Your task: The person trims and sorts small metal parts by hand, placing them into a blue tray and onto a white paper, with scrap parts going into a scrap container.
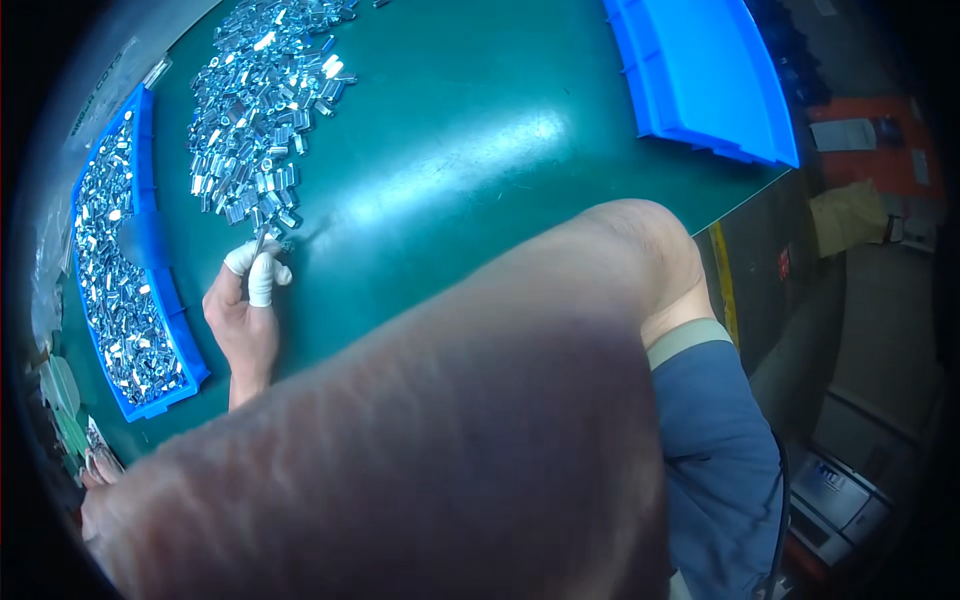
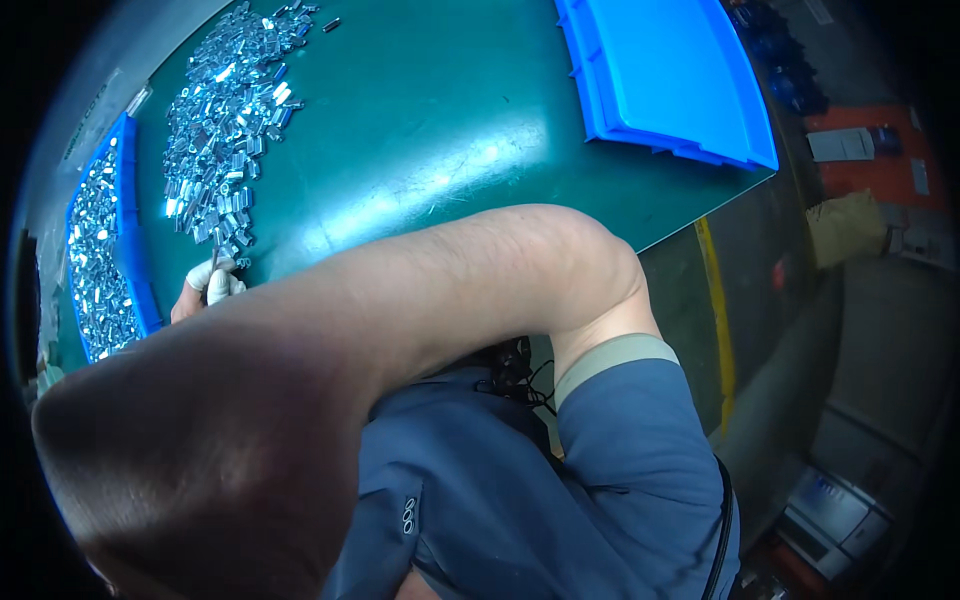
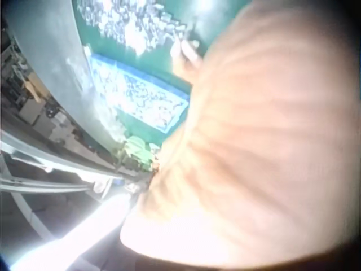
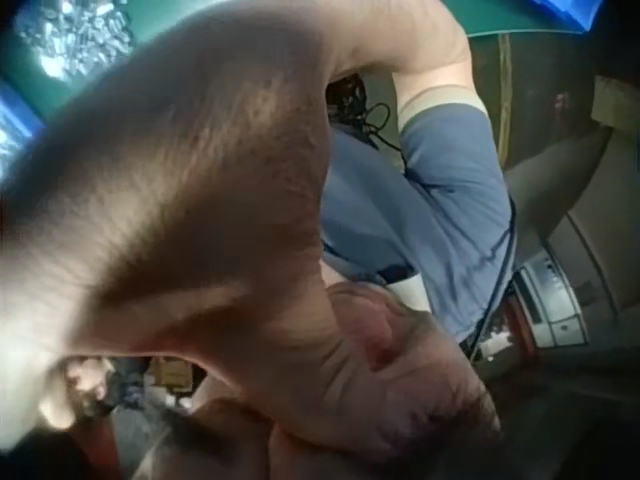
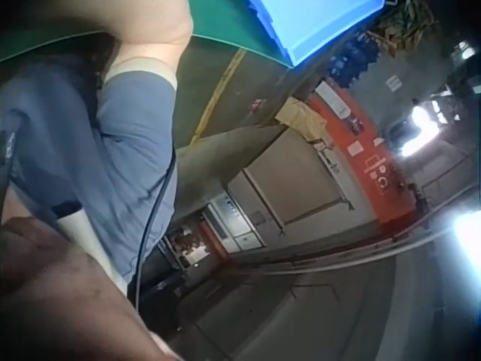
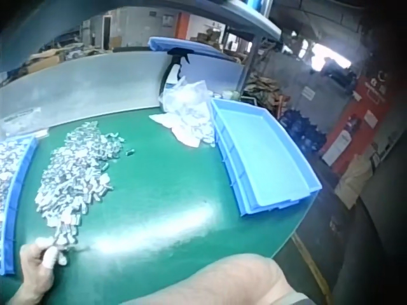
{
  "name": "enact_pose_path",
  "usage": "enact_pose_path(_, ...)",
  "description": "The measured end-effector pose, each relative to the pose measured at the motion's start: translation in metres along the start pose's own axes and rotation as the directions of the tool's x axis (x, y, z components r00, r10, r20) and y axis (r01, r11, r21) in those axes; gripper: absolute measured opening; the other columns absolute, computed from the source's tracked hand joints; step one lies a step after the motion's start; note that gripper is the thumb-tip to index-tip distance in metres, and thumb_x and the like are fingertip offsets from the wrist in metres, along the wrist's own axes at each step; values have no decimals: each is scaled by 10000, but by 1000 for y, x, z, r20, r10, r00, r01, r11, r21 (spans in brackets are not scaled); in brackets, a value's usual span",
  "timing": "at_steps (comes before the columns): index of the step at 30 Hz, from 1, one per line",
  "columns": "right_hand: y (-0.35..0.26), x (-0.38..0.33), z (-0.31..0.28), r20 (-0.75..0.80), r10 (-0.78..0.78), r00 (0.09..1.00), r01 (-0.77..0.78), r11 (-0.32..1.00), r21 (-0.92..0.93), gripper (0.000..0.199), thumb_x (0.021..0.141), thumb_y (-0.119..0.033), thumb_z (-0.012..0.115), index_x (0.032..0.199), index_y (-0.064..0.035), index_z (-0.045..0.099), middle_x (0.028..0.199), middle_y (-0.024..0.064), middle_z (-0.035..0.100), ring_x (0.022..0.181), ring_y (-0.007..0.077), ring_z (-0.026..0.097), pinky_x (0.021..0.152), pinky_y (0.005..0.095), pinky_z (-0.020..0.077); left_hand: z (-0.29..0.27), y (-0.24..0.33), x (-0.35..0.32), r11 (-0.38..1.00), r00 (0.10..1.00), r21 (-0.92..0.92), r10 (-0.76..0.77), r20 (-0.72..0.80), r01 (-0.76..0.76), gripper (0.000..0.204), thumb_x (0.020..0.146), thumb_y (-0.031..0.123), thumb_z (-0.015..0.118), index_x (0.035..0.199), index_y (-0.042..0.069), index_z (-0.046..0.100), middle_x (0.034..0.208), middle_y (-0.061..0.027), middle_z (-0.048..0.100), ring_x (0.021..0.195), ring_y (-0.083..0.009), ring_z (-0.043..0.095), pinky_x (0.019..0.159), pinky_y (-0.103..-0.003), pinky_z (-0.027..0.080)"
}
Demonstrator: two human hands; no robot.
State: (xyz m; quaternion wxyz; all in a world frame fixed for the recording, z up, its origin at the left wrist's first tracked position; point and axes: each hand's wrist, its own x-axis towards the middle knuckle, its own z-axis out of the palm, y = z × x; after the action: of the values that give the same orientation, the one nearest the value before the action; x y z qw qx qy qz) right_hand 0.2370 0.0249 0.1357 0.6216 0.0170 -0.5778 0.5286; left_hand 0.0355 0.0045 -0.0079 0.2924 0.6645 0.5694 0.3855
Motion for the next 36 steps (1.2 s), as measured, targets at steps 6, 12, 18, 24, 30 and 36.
enact_pose_path(6, 1, 4, -13, 21, -100, 995, 100, 995, 20, 440, 802, -224, 756, 1137, 40, 648, 840, 148, 682, 730, 264, 699, 685, 355, 537, 1, -1, -1, 995, 999, -90, -45, -16, 43, 155, 1046, 92, 624, 1083, -31, 712, 787, -37, 676, 733, -97, 618, 703, -244, 484)
enact_pose_path(12, 8, 11, -27, 30, -201, 979, 199, 977, 71, 415, 781, -188, 779, 1106, 43, 663, 802, 135, 682, 691, 254, 700, 655, 343, 538, 2, -12, 1, 995, 996, -87, -48, 71, 54, 238, 1064, 175, 597, 1118, -33, 700, 904, -75, 693, 836, -121, 631, 761, -272, 506)
enact_pose_path(18, 36, 10, -16, 110, 354, 929, -358, 933, 24, 304, 794, -187, 763, 1003, 32, 732, 811, 141, 737, 705, 260, 725, 688, 368, 583, -11, -26, -11, 995, 996, 44, 84, 20, -85, 301, 1034, 231, 599, 1100, -51, 681, 980, -122, 706, 883, -169, 639, 730, -329, 522)
enact_pose_path(24, 73, -33, -89, 205, 365, 908, -15, 518, -855, 227, 927, -247, 776, 836, -45, 728, 668, 92, 653, 579, 226, 643, 534, 370, 482, 1, 11, 3, 996, 997, 36, 81, 7, -81, 100, 974, 99, 694, 1025, 36, 752, 796, -95, 744, 684, -241, 719, 659, -371, 549)
enact_pose_path(30, 62, -71, -101, 209, 398, 893, -49, 549, -835, 184, 908, -210, 777, 919, -34, 723, 786, 120, 673, 719, 300, 659, 627, 400, 510, -2, 10, -3, 978, 973, 46, 197, 124, -204, 92, 931, 117, 742, 988, 45, 739, 806, -134, 706, 734, -321, 693, 651, -417, 520)
enact_pose_path(36, 64, -81, -99, 234, 539, 809, -194, 621, -760, 132, 935, -113, 736, 1003, -1, 721, 857, 129, 704, 762, 274, 693, 669, 382, 531, 3, 10, 2, 941, 935, 69, 318, 156, -331, 91, 918, 37, 735, 1002, 2, 732, 799, -97, 707, 723, -246, 679, 654, -367, 525)
